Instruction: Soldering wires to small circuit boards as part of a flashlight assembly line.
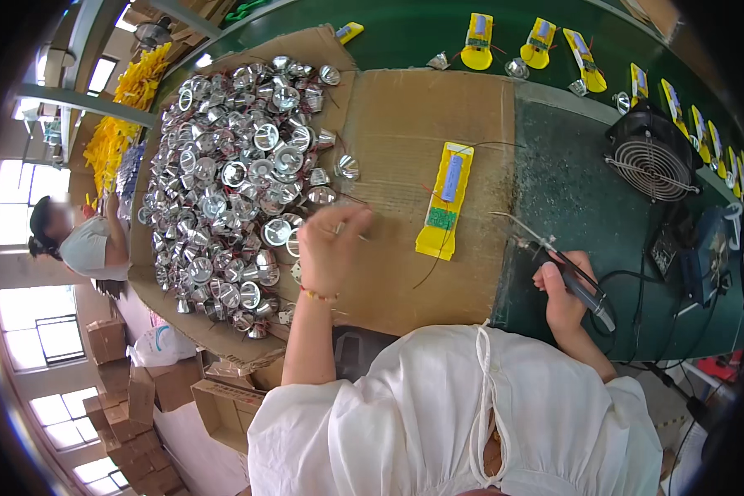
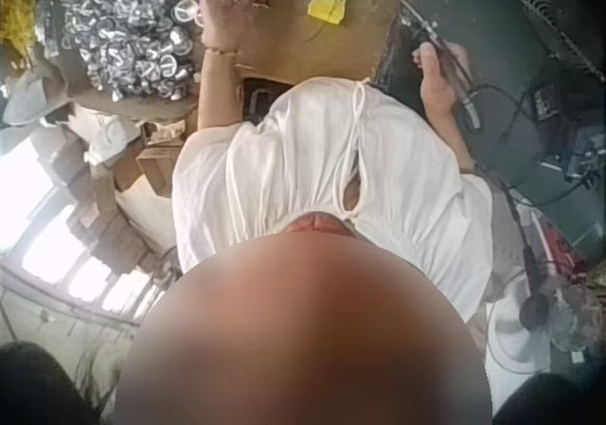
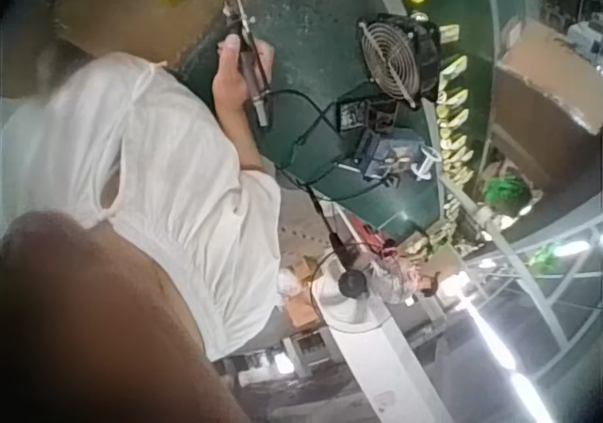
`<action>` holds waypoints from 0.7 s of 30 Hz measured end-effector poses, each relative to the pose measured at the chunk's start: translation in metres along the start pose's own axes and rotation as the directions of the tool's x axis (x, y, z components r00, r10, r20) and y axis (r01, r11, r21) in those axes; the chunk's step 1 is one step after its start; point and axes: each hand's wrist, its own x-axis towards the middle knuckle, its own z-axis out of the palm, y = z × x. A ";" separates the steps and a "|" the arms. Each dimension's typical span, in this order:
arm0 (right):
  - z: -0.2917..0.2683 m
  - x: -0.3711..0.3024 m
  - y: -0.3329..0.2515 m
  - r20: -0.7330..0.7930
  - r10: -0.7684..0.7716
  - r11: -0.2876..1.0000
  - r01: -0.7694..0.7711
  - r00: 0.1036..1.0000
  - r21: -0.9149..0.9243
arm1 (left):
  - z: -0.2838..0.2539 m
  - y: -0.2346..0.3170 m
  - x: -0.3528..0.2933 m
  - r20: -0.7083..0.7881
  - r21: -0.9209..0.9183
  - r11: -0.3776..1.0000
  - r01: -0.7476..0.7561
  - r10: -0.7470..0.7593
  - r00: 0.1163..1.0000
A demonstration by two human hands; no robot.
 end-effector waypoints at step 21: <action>0.038 0.007 -0.009 0.237 0.046 0.970 0.013 0.970 -0.241 | 0.069 0.002 -0.028 0.115 -0.067 0.985 -0.157 0.164 0.980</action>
